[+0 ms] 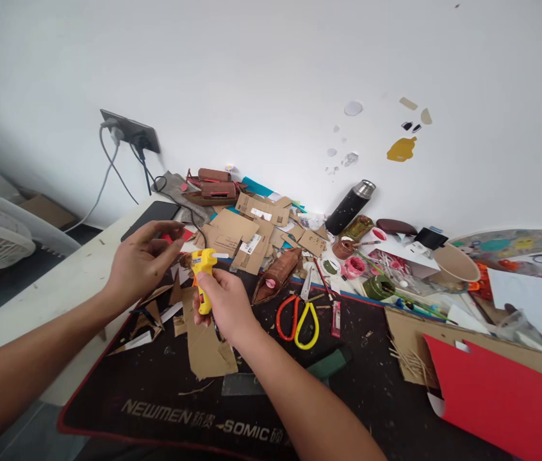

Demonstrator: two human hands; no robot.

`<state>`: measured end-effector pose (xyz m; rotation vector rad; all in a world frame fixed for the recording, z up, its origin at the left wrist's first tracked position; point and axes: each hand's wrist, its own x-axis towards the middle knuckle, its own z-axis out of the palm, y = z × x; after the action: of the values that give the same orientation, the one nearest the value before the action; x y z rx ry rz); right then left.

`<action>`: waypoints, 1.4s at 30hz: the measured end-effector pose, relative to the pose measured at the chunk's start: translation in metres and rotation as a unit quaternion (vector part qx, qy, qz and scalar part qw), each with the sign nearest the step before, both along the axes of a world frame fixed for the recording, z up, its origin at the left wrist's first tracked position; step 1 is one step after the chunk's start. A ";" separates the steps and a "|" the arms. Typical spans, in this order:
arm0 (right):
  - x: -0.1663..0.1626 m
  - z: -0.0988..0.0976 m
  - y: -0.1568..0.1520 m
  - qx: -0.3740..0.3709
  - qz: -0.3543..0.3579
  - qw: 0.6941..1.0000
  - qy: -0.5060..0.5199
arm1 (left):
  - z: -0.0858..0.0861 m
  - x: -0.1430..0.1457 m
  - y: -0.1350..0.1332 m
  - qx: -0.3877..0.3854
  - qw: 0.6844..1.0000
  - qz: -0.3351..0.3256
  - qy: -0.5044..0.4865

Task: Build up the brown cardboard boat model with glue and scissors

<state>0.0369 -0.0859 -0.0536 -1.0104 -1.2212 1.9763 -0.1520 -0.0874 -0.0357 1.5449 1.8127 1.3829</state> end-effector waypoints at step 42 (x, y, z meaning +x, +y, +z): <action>0.119 -0.001 0.029 0.167 -0.150 0.974 -0.005 | 0.000 0.093 0.039 -0.128 0.919 -0.228 -0.295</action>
<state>0.1554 -0.0567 -0.0544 -0.9666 -1.2691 1.4781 -0.0586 -0.0480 -0.0353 1.1445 1.1232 1.1565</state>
